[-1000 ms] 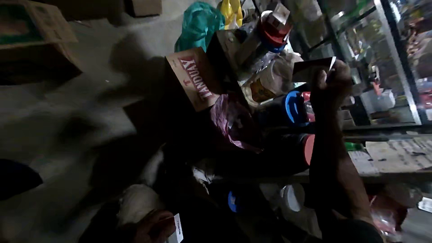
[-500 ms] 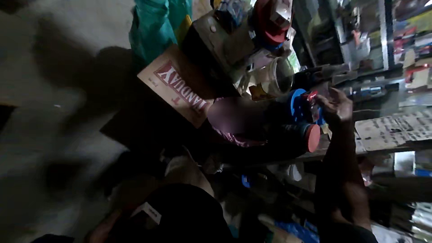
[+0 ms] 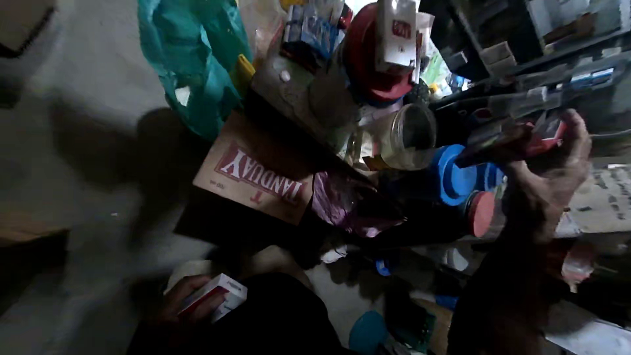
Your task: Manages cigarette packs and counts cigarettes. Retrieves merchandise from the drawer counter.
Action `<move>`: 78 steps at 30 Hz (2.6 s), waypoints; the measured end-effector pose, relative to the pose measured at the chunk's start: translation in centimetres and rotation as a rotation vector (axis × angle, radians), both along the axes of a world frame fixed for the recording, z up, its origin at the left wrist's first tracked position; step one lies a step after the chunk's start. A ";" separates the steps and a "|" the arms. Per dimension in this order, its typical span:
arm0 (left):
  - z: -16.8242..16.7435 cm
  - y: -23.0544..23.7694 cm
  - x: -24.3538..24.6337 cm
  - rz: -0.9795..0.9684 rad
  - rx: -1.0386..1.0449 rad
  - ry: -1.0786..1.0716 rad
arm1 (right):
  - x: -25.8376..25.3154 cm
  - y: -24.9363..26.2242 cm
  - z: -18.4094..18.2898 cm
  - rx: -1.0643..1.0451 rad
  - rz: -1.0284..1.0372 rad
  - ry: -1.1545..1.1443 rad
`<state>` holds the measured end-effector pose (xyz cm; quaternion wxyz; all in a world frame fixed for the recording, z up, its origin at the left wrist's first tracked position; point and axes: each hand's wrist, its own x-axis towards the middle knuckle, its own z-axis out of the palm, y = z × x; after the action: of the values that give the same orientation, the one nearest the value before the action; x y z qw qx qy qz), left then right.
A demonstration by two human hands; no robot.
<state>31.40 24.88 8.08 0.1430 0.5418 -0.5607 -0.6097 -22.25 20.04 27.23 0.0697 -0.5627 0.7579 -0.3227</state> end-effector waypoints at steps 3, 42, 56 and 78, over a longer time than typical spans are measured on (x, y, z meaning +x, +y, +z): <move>0.3 -3.3 -1.9 0.028 -0.113 -0.026 | 1.3 -2.3 -2.6 0.025 0.099 -0.115; 0.7 -32.7 2.5 -0.443 -0.099 0.154 | 8.1 -22.1 -2.2 0.592 -0.422 -0.022; 0.5 -31.0 0.5 -0.293 -0.138 0.243 | 6.4 -22.0 -4.3 0.528 -0.370 -0.023; 9.8 -35.5 -23.1 -0.960 -0.565 0.140 | 4.9 -21.0 -6.2 0.220 -0.078 0.117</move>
<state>8.34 -10.62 17.86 0.0257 0.1246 -0.8751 -0.4669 -17.37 -0.96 21.08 0.0738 -0.5395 0.8128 -0.2068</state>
